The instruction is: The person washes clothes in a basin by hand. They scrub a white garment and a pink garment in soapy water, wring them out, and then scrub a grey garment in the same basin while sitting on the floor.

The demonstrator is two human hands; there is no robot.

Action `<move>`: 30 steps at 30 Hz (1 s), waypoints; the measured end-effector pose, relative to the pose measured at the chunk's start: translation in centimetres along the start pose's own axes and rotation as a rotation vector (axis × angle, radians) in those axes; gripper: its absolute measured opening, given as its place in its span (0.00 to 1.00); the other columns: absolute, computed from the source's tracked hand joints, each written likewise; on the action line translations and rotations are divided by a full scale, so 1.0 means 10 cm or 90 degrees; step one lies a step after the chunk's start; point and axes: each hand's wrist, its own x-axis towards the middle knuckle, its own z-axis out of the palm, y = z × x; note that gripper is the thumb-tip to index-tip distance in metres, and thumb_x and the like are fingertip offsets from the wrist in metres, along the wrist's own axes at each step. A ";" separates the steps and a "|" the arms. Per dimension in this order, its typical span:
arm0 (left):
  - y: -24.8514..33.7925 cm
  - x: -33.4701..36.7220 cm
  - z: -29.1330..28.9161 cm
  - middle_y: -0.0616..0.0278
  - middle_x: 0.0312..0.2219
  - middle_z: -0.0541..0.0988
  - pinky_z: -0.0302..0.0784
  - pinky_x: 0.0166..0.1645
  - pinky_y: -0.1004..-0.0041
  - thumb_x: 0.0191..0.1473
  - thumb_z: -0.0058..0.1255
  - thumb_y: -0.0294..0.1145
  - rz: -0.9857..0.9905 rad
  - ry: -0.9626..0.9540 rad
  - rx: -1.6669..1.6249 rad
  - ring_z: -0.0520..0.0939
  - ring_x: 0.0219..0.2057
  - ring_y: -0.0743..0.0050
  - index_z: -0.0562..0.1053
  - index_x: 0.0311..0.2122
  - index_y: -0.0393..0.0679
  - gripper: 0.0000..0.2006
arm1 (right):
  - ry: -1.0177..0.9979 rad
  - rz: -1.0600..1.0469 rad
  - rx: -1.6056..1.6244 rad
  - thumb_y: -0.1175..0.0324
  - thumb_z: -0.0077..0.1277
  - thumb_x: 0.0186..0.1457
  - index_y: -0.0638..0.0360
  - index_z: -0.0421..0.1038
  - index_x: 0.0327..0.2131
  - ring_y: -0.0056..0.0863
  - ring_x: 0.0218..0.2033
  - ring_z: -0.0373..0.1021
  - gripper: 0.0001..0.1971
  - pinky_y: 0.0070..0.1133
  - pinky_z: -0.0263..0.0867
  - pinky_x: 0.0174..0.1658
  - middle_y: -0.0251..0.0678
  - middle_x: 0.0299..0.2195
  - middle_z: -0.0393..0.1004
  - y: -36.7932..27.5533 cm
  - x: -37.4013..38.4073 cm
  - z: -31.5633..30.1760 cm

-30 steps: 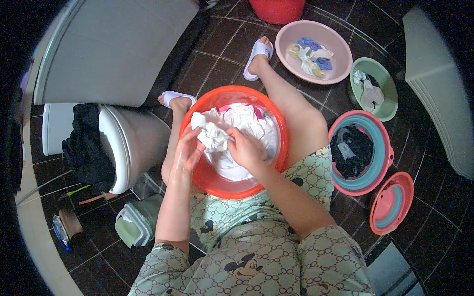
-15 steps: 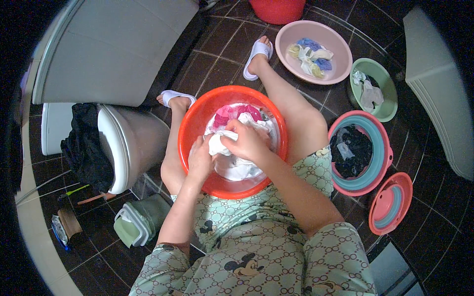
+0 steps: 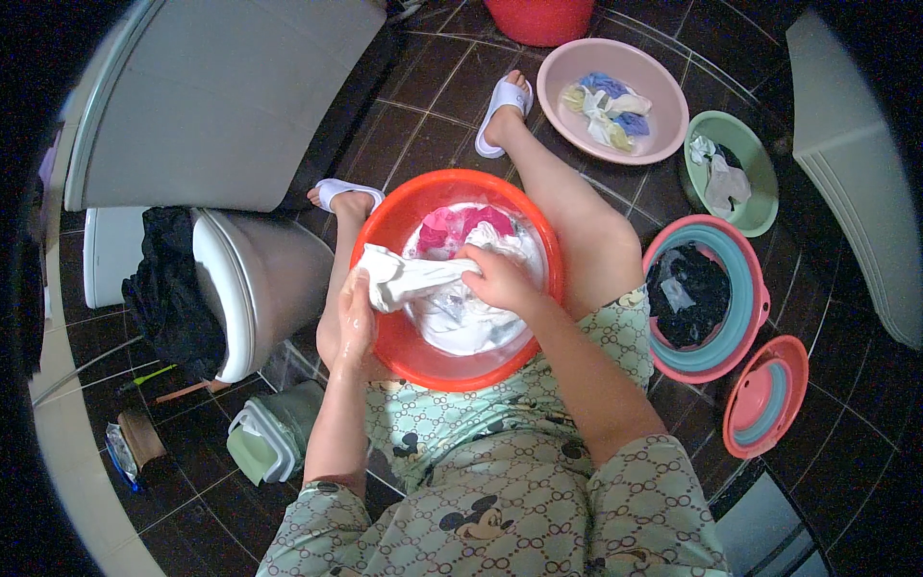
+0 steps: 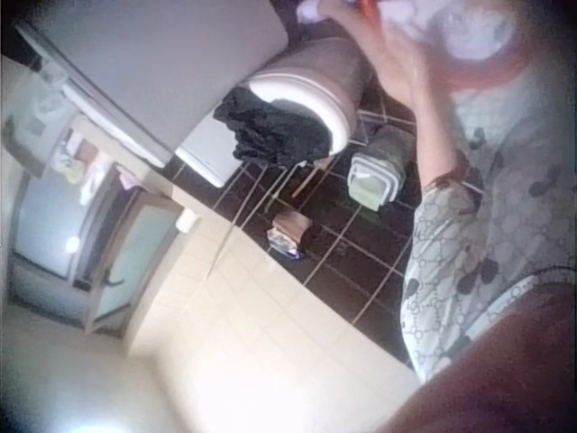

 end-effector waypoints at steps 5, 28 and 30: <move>-0.33 0.07 0.17 0.59 0.41 0.75 0.68 0.52 0.68 0.59 0.36 0.39 -0.214 -0.008 -0.320 0.75 0.44 0.67 0.67 0.47 0.38 0.17 | 0.183 -0.180 0.278 0.72 0.47 0.48 0.58 0.69 0.40 0.34 0.38 0.72 0.12 0.27 0.66 0.42 0.40 0.33 0.75 -0.09 0.13 0.08; -0.22 0.00 0.90 0.61 0.34 0.75 0.73 0.42 0.70 0.59 0.39 0.40 -0.454 0.065 -0.397 0.76 0.38 0.70 0.71 0.38 0.42 0.13 | 0.370 -0.045 -0.177 0.60 0.50 0.50 0.54 0.72 0.23 0.43 0.22 0.71 0.11 0.36 0.65 0.25 0.42 0.21 0.73 -0.57 0.10 0.31; -0.41 -0.04 0.75 0.62 0.35 0.76 0.73 0.42 0.70 0.58 0.39 0.40 -0.347 0.005 -0.403 0.76 0.38 0.69 0.71 0.39 0.42 0.13 | 0.392 -0.143 -0.205 0.60 0.51 0.50 0.55 0.72 0.23 0.42 0.23 0.71 0.10 0.34 0.66 0.28 0.42 0.21 0.74 -0.77 -0.03 0.44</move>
